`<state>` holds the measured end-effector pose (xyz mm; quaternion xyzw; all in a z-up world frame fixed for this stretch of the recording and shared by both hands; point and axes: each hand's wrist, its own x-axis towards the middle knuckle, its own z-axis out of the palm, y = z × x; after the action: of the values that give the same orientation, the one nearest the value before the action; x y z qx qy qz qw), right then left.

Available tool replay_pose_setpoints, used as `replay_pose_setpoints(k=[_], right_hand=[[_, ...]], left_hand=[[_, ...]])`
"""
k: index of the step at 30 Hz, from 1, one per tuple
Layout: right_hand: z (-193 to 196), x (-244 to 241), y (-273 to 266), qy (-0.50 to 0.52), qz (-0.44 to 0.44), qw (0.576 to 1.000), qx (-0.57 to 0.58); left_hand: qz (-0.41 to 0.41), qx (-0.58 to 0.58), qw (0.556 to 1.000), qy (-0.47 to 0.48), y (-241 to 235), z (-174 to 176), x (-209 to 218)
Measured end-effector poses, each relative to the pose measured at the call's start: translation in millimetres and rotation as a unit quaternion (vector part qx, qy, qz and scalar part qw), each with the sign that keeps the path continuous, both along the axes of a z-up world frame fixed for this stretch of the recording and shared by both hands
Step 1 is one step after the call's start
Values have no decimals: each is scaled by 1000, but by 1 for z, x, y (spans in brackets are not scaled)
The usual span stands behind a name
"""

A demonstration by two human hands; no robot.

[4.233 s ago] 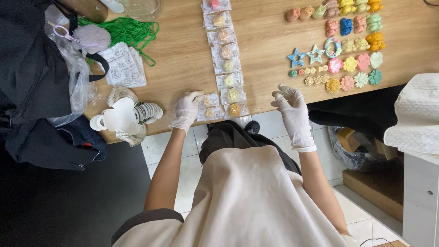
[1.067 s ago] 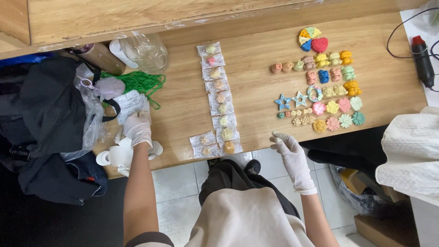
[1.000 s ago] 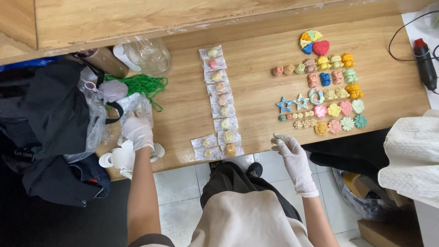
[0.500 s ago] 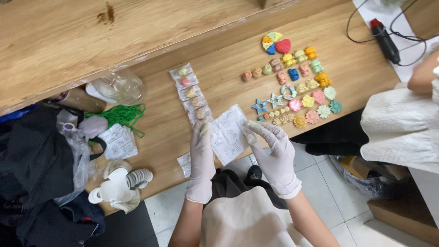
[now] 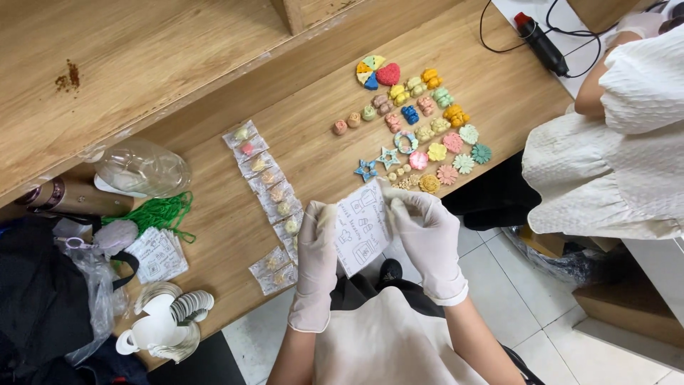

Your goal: The person wearing white gloves wraps small molded decorative candle pieces in clear plastic wrap, twists the wrap closed, and places each wrapped piece in a row on the wooden table. They occasionally pick up and reposition a paper label sheet and reach for unwrapped candle pieces from the pile.

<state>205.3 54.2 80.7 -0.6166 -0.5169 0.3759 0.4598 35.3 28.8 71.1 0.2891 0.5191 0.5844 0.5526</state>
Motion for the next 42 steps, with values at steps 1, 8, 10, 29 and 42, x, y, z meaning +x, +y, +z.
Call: replay_pose_setpoints(k=[1, 8, 10, 29, 42], right_hand=[[5, 5, 1, 1, 0, 1000, 0], [28, 33, 4, 42, 65, 996, -46], [20, 48, 7, 34, 61, 997, -44], [20, 97, -1, -113, 140, 979, 99], [6, 92, 2, -251, 223, 906, 258]], left_hand=[[0, 0, 1000, 1, 2, 0, 4], [6, 9, 1000, 15, 7, 3, 36], [10, 4, 1000, -5, 8, -7, 40], [108, 71, 834, 536, 3, -7, 144], [86, 152, 961, 215, 44, -70, 140]])
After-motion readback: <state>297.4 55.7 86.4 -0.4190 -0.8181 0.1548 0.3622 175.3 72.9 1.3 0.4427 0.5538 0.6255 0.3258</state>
